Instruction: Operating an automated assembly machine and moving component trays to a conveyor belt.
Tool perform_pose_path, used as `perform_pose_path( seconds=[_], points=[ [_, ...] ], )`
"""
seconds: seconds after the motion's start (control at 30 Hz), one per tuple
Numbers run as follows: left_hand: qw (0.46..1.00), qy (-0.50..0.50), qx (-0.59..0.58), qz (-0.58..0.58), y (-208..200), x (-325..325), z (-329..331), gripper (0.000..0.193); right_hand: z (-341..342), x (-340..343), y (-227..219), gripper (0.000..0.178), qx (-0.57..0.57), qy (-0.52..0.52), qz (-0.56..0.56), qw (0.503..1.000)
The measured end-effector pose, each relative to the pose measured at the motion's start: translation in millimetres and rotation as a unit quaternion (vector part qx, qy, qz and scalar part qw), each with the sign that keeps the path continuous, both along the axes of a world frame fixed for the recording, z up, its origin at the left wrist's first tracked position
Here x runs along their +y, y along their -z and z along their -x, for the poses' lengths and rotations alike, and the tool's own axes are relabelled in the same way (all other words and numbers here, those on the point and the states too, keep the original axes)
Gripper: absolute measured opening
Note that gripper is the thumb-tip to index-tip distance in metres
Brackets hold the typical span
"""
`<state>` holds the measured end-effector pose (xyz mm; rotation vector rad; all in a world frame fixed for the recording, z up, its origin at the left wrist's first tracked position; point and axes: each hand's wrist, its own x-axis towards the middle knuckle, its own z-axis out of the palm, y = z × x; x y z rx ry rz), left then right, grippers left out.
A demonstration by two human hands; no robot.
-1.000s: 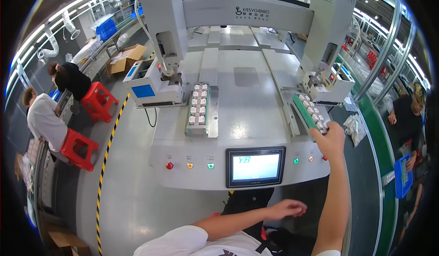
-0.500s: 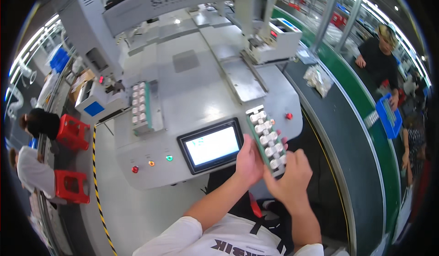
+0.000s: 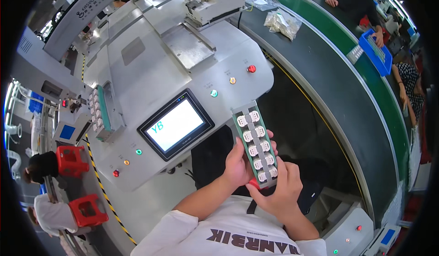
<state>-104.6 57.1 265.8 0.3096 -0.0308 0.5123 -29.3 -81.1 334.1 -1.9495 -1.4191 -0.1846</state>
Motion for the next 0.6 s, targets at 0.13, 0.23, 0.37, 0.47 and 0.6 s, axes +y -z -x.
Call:
perform_pose_path(
  seconds=[0.13, 0.23, 0.37, 0.47, 0.6],
  points=[
    [0.999, -0.012, 0.034, 0.011, -4, -5, -1, 0.074, -7, -26, -6, 0.097, 0.092, -0.032, 0.031, 0.995],
    [0.997, -0.03, 0.068, 0.029, -11, -8, -3, 0.074, -14, -37, -10, 0.095, 0.146, -0.04, 0.034, 0.988],
    [0.996, 0.01, 0.082, 0.021, 0, -6, -3, 0.08, -21, -37, -10, 0.092, 0.155, -0.047, 0.028, 0.986],
    [0.998, 0.008, 0.062, 0.023, -1, -3, -5, 0.077, -21, -31, -5, 0.092, 0.154, -0.052, 0.025, 0.986],
    [0.996, 0.015, 0.08, 0.045, 5, -3, -4, 0.078, -18, -24, 6, 0.093, 0.148, -0.051, 0.013, 0.988]
  ],
)
